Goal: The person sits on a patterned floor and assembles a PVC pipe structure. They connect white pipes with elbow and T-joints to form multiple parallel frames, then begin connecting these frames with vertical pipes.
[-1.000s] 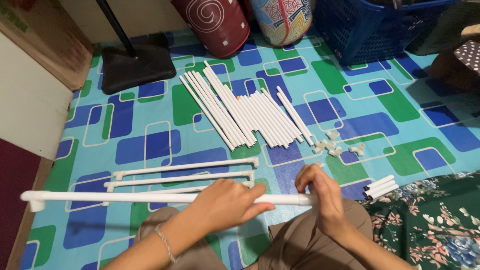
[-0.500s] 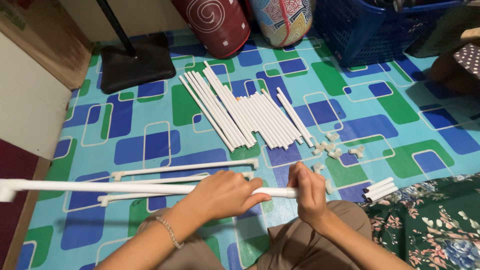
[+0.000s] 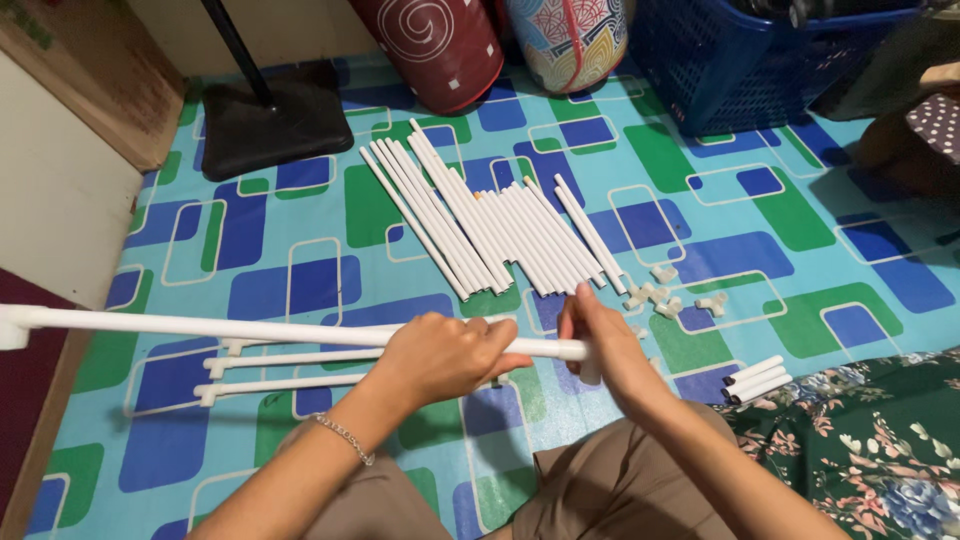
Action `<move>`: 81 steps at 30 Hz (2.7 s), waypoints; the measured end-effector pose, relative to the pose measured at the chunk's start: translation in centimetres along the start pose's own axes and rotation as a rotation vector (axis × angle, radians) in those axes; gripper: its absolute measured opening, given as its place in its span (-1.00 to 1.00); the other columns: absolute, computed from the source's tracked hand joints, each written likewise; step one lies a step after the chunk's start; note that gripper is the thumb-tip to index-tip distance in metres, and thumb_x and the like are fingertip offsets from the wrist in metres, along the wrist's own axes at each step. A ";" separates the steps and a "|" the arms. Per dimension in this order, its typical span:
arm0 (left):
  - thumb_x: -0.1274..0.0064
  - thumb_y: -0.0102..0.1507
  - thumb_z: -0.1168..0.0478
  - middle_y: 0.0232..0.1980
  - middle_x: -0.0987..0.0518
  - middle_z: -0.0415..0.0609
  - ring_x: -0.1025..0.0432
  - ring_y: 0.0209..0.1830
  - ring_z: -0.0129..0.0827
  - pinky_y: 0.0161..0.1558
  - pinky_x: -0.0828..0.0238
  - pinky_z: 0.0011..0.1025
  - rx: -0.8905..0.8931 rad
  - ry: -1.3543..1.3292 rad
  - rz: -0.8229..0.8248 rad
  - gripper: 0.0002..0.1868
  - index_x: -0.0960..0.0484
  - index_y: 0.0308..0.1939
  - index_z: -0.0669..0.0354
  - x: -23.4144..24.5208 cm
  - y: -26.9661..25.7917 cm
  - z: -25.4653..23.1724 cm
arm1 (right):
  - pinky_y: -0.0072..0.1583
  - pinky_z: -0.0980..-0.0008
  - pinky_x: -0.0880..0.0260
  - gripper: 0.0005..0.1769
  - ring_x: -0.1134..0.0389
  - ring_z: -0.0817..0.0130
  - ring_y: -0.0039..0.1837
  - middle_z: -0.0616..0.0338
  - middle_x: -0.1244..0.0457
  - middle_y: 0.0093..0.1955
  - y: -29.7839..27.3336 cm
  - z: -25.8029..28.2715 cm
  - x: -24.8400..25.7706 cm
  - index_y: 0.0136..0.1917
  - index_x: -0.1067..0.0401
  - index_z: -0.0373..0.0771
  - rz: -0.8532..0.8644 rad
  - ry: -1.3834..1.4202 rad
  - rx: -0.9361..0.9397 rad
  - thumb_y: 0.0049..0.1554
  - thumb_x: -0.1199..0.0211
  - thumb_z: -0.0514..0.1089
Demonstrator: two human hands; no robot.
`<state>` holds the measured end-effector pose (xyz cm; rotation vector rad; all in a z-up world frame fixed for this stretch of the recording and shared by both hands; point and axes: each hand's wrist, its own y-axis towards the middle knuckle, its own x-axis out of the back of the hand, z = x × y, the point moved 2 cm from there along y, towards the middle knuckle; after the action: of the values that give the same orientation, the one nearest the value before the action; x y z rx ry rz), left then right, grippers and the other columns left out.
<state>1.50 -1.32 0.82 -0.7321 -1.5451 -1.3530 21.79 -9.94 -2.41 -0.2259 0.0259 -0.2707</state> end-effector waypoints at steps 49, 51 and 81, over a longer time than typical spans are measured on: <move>-0.07 0.36 0.20 0.15 -0.59 0.00 -0.54 0.05 -0.39 -0.15 -0.45 -0.43 1.501 -1.269 -0.868 -0.49 -0.46 0.38 0.26 -16.1 -38.5 31.1 | -0.35 0.46 0.02 -0.59 0.04 0.55 -0.40 0.29 0.01 -0.39 18.8 -19.2 1.6 0.03 -0.19 -0.27 -0.143 -0.043 0.284 0.49 0.24 0.09; -0.10 0.34 0.22 0.13 -0.64 -0.05 -0.54 0.02 -0.46 -0.11 -0.43 -0.51 1.491 -1.196 -0.810 -0.53 -0.53 0.33 0.25 -17.5 -39.2 32.3 | -0.36 0.44 0.01 -0.55 0.03 0.52 -0.40 0.27 -0.01 -0.39 19.6 -19.4 1.1 -0.01 -0.19 -0.29 -0.173 -0.081 0.257 0.48 0.26 0.10; -0.05 0.35 0.34 -0.05 -0.66 -0.11 -0.52 -0.11 -0.48 -0.02 -0.45 -0.51 1.504 -0.807 -0.458 -0.66 -0.60 0.21 0.31 -27.7 -43.1 40.5 | -0.14 0.34 -0.30 -0.49 -0.26 0.37 -0.24 0.16 -0.27 -0.31 26.2 -22.8 -0.1 0.00 -0.37 -0.19 -0.048 -0.503 -0.098 0.36 0.23 0.20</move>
<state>-35.87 32.21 -40.94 0.1343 -2.8145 0.2197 27.27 9.72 -30.55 -0.3868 -0.4653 -0.2548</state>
